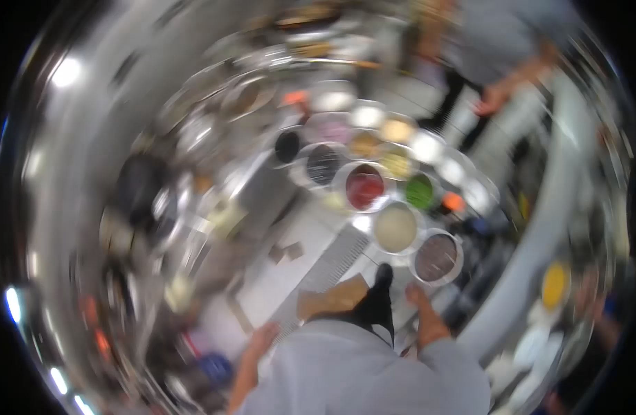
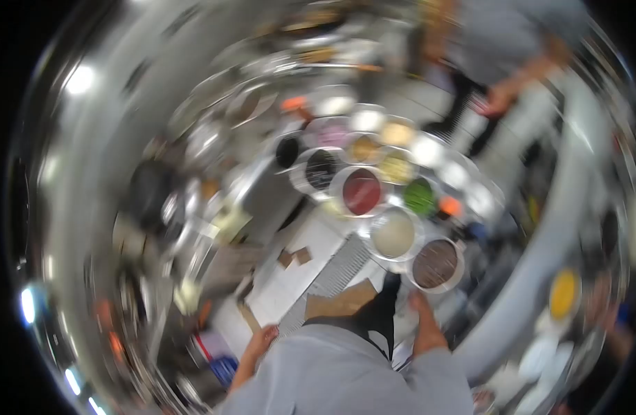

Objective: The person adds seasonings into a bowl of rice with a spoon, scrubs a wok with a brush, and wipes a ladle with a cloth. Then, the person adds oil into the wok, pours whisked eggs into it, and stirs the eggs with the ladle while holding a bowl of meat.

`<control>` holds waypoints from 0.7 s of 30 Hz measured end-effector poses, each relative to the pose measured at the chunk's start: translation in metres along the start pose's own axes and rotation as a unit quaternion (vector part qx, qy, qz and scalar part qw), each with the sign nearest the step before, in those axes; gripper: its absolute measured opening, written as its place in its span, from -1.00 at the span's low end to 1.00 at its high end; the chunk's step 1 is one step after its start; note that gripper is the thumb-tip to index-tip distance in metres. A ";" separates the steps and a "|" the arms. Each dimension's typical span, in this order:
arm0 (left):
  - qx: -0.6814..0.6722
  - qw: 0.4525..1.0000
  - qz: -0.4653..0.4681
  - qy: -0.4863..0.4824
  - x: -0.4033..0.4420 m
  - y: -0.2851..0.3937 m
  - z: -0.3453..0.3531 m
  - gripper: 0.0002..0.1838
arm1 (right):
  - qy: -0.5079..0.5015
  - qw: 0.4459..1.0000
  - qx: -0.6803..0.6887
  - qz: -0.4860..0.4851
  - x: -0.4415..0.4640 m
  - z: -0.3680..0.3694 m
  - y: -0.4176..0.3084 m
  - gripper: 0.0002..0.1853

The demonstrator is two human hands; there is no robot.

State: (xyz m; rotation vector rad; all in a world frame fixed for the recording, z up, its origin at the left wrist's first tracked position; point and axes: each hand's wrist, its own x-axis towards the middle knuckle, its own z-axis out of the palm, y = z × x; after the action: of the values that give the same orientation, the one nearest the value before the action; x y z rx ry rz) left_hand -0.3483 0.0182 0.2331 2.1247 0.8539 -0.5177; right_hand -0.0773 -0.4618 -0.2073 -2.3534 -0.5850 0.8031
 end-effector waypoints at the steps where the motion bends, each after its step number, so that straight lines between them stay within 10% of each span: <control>1: 0.003 1.000 -0.029 0.003 -0.006 -0.017 0.002 -0.60 | -0.227 0.945 0.161 0.173 0.016 0.011 -0.019 -0.69; 2: 0.016 0.999 -0.012 0.025 -0.013 -0.040 0.007 -0.58 | -0.242 0.956 0.159 0.053 -0.004 -0.018 -0.088 -0.70; 3: -0.018 0.997 0.023 0.075 -0.021 -0.081 0.024 -0.60 | -0.200 0.932 0.248 0.175 -0.026 -0.036 -0.144 -0.71; 7: -0.141 0.971 -0.048 0.185 -0.072 -0.204 0.088 -0.62 | -0.107 0.985 0.054 -0.128 -0.018 0.010 -0.144 -0.66; 10: -0.157 0.941 -0.127 0.271 -0.115 -0.280 0.138 -0.64 | -0.204 0.958 0.150 0.137 -0.023 -0.037 -0.215 -0.78; 11: -0.369 0.872 -0.139 0.291 -0.140 -0.288 0.159 -0.65 | -0.226 0.929 0.179 0.232 -0.024 -0.046 -0.235 -0.81; 12: -0.561 0.760 -0.145 0.295 -0.171 -0.285 0.177 -0.66 | -0.241 0.938 0.161 0.190 -0.013 -0.053 -0.246 -0.85; 13: -0.564 0.769 -0.182 0.241 -0.176 -0.342 0.228 -0.65 | -0.257 0.944 0.144 0.148 0.002 -0.064 -0.249 -0.88; 15: -0.535 0.782 -0.266 0.176 -0.200 -0.372 0.259 -0.65 | -0.206 0.799 0.466 0.319 0.051 -0.058 -0.239 -0.88; 18: -0.485 0.782 -0.362 0.149 -0.240 -0.328 0.240 -0.67 | -0.206 0.950 0.195 0.128 0.080 -0.040 -0.325 -0.82; 21: -0.541 0.752 -0.348 0.139 -0.244 -0.349 0.259 -0.67 | -0.158 0.983 0.082 0.038 0.071 -0.009 -0.419 -0.77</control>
State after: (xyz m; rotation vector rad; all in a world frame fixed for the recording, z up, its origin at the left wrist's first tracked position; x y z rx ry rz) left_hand -0.7879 -0.1167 0.0412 0.7576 1.6225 0.0234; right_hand -0.1092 -0.1164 0.0389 -2.1239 -0.5374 1.2260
